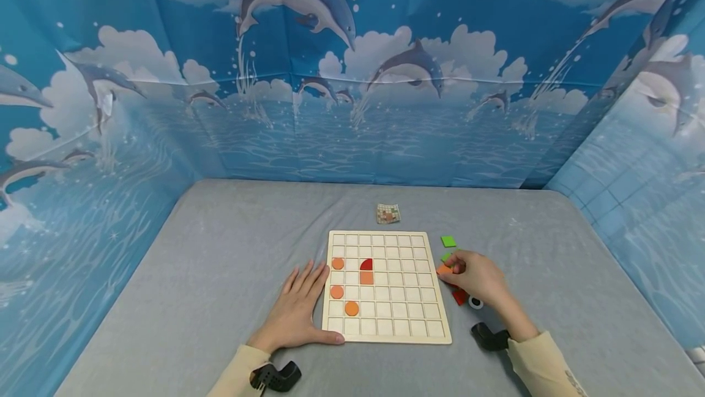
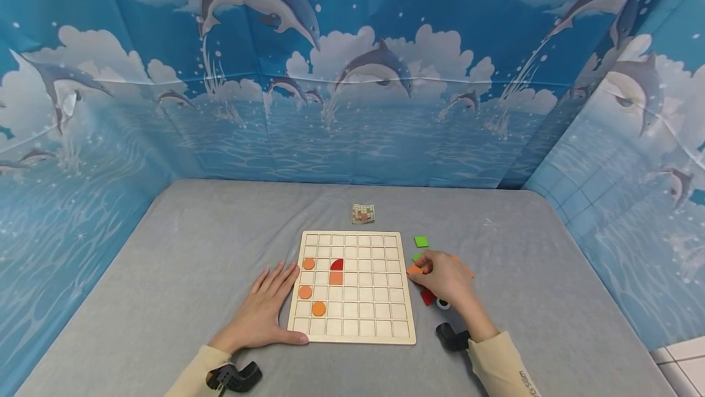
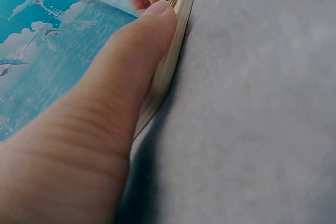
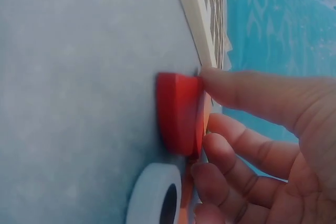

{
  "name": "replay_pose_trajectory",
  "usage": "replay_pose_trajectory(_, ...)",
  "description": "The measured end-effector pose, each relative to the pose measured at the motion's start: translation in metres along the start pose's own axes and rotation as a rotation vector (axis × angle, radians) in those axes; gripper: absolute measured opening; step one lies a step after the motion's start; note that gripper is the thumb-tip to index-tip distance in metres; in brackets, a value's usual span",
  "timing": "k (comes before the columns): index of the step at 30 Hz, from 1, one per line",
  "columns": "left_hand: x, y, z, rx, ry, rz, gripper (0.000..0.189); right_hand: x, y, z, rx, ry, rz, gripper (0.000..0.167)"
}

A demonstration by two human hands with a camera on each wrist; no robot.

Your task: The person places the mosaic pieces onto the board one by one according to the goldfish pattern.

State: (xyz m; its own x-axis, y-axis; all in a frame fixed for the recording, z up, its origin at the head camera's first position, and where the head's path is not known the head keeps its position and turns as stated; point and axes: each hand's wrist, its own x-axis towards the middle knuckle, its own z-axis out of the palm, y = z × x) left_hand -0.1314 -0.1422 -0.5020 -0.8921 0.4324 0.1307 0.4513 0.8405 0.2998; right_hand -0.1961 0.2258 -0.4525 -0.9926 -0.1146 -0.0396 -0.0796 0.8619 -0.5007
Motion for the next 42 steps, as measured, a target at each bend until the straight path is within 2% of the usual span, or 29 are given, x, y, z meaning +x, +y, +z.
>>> replay_pose_trajectory(15, 0.0006, -0.0003, -0.0002, 0.011, 0.006, 0.010, 0.128, -0.0023, 0.0014, -0.0032, -0.002, -0.019, 0.031, 0.028)
replay_pose_trajectory(35, 0.0008, -0.0004, 0.0017, 0.017, 0.005, 0.003, 0.129, -0.0010, 0.0049, -0.0008, 0.055, -0.010, -0.023, 0.023)
replay_pose_trajectory(42, 0.0008, 0.0002, 0.0009, 0.014, 0.013, 0.009, 0.128, -0.0021, 0.0084, -0.0015, 0.148, -0.018, -0.071, 0.021)
